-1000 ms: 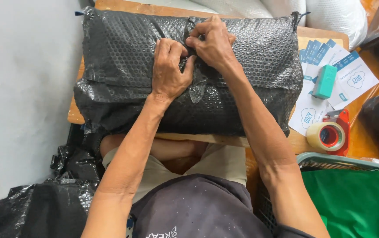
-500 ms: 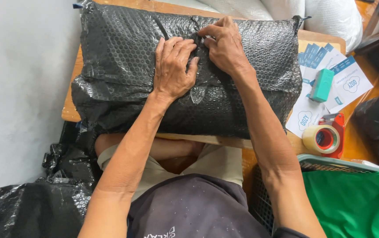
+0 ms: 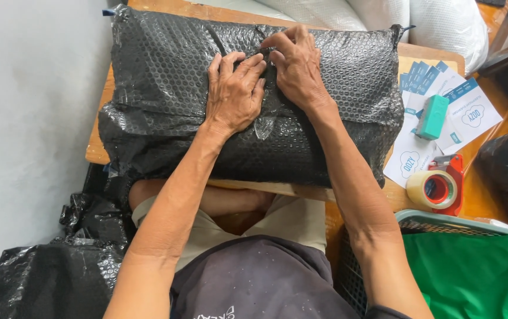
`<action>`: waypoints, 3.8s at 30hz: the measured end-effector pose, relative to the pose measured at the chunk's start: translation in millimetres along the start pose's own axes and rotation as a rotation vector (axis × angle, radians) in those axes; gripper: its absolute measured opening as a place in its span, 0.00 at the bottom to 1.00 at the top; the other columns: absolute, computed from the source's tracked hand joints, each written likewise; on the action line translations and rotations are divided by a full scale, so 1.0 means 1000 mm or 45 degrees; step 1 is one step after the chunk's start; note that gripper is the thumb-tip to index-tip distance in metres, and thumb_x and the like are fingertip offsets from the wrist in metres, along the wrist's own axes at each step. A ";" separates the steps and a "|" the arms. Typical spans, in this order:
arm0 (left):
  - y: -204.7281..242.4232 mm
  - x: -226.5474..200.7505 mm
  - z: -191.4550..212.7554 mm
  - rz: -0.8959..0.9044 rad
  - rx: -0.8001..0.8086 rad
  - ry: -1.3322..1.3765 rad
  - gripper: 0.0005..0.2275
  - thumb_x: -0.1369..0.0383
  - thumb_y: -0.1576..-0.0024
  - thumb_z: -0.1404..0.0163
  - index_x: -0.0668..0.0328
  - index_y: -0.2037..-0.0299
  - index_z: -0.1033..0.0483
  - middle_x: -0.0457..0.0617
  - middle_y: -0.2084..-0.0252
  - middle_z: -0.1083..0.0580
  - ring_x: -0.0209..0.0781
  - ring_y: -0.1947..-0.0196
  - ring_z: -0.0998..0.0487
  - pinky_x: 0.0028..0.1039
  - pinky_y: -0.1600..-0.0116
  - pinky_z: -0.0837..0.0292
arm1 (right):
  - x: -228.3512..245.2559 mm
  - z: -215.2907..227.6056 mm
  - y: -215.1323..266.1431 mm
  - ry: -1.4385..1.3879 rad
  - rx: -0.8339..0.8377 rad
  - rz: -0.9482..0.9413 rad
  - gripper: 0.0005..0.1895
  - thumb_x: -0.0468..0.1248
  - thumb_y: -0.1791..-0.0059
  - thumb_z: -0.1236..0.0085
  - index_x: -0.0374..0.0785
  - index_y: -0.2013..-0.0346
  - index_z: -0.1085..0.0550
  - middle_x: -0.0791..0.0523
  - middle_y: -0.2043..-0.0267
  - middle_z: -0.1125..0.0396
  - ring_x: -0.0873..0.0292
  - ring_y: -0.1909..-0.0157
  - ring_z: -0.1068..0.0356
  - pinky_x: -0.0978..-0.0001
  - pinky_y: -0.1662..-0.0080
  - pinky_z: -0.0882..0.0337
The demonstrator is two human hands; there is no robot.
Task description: The person tapes a black bubble mailer on a wooden table using a handheld tape dispenser. They repeatedly apply clear tape to the top and side seams, pressing the tape down with their hands to secure the package.
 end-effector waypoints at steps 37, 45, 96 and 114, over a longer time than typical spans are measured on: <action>0.003 0.003 -0.015 -0.011 0.106 -0.062 0.18 0.65 0.36 0.60 0.64 0.41 0.26 0.55 0.37 0.27 0.60 0.30 0.38 0.60 0.30 0.58 | 0.020 -0.008 -0.016 0.291 0.715 -0.475 0.40 0.66 0.46 0.84 0.60 0.21 0.57 0.59 0.19 0.80 0.44 0.19 0.81 0.30 0.31 0.80; 0.003 0.003 -0.015 0.001 0.117 -0.092 0.18 0.62 0.32 0.60 0.58 0.36 0.30 0.57 0.32 0.31 0.56 0.29 0.37 0.57 0.30 0.57 | 0.008 0.001 -0.007 0.070 0.616 -0.535 0.46 0.68 0.53 0.96 0.57 0.22 0.62 0.54 0.19 0.79 0.49 0.18 0.79 0.36 0.31 0.86; 0.058 0.004 0.046 0.157 0.296 -0.230 0.37 0.34 0.35 0.74 0.46 0.22 0.51 0.61 0.21 0.52 0.70 0.22 0.55 0.73 0.29 0.71 | -0.195 0.180 0.426 0.859 -0.133 -1.381 0.34 0.50 0.47 0.34 0.19 0.45 0.30 0.28 0.51 0.35 0.27 0.48 0.38 0.39 0.46 0.41; 0.055 -0.004 0.043 0.424 0.572 -0.137 0.42 0.35 0.35 0.58 0.39 0.21 0.69 0.59 0.19 0.70 0.64 0.21 0.76 0.74 0.32 0.87 | 0.015 0.129 0.212 -0.038 -0.628 -0.542 0.12 0.32 0.44 0.37 0.38 0.48 0.28 0.51 0.48 0.35 0.55 0.55 0.34 0.65 0.57 0.33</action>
Point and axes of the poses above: each hand's wrist, its own y-axis away from the middle knuckle, its own z-axis out of the back of the hand, x = y × z, the point moved 5 cm from there along -y, towards the middle knuckle
